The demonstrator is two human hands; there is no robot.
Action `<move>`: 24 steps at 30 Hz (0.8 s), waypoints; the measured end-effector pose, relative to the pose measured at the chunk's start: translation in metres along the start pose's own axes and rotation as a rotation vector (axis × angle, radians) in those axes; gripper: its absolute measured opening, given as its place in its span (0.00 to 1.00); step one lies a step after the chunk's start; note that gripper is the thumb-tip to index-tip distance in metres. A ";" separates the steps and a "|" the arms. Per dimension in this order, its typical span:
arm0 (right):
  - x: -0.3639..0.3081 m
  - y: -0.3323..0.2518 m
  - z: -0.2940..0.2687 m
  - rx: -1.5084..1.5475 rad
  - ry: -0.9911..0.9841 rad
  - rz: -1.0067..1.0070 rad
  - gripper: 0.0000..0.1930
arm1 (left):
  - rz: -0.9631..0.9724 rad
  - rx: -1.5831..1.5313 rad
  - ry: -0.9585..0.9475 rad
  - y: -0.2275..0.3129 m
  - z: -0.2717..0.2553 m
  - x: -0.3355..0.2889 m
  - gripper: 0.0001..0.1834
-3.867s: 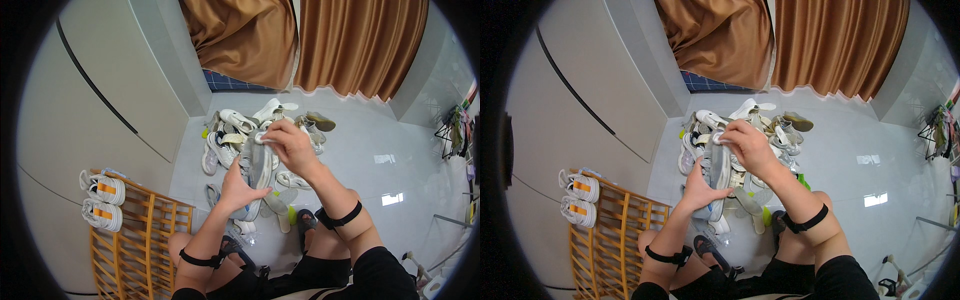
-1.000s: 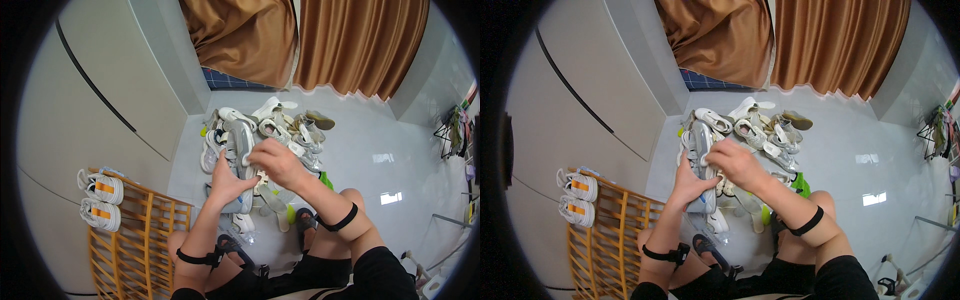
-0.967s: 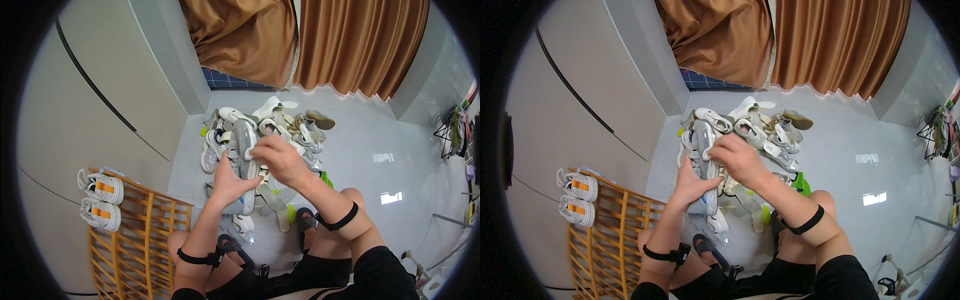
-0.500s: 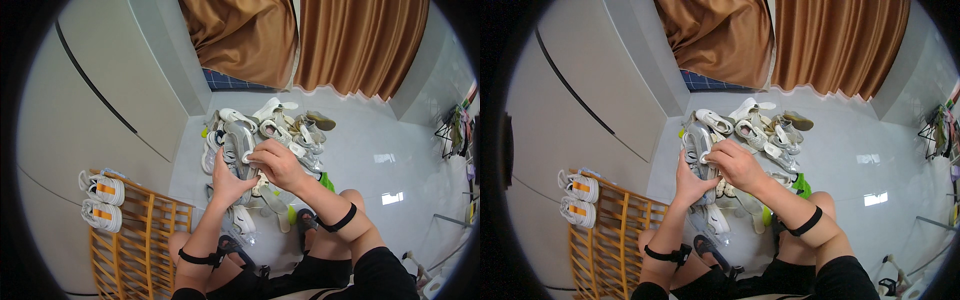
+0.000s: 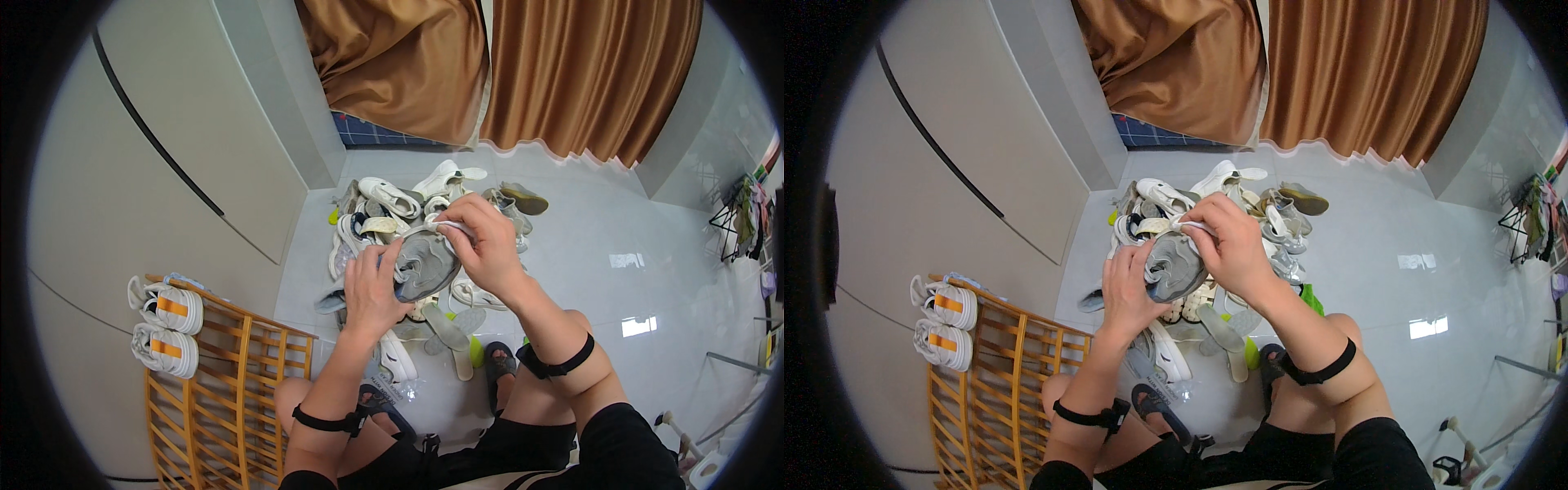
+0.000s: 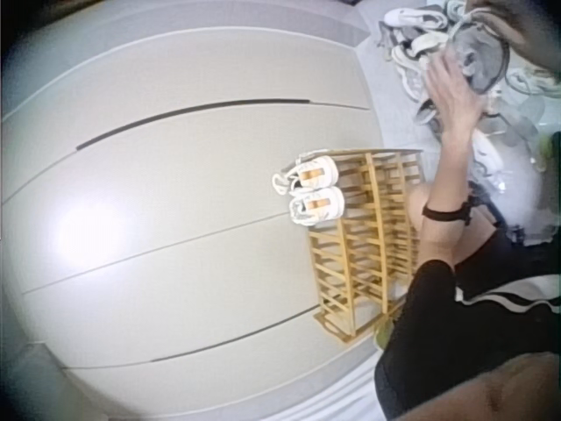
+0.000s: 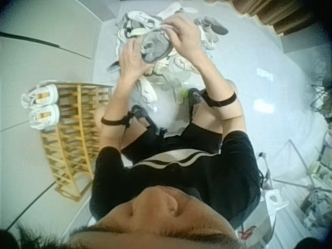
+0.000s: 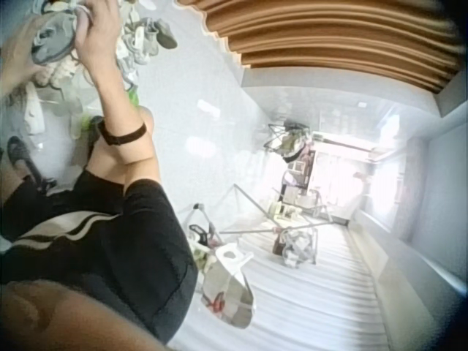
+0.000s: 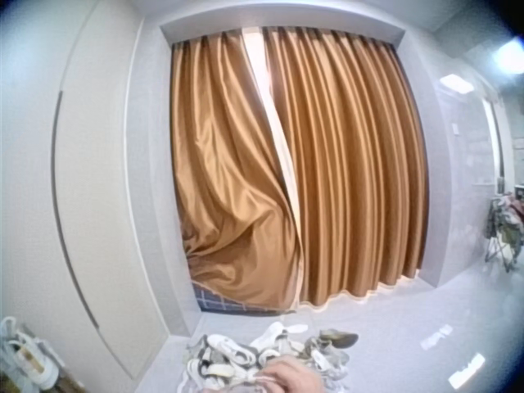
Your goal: The person is cleaning a gray shoe using a white cloth and then proceeds to tie the shoelaces.
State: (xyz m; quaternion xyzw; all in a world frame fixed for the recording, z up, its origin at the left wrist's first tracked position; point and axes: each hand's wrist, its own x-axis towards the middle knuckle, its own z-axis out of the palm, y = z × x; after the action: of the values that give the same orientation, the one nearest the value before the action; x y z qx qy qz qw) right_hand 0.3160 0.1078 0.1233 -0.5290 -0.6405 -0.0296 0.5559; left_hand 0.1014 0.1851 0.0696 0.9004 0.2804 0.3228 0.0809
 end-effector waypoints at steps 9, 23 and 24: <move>-0.021 0.000 0.023 0.045 -0.127 -0.182 0.13 | -0.249 -0.109 0.087 -0.009 0.002 0.002 0.58; -0.016 0.019 0.023 1.079 0.063 0.608 0.08 | -0.333 -0.181 0.016 0.000 -0.006 0.007 0.61; -0.018 0.019 0.026 1.078 0.060 0.609 0.08 | -0.362 -0.157 -0.018 0.002 -0.006 0.008 0.61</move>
State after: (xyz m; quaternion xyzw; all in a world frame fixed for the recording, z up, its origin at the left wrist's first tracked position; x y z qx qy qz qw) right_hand 0.3091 0.1205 0.0895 -0.3318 -0.3698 0.4430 0.7463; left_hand 0.1031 0.1878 0.0789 0.8291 0.4108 0.3158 0.2099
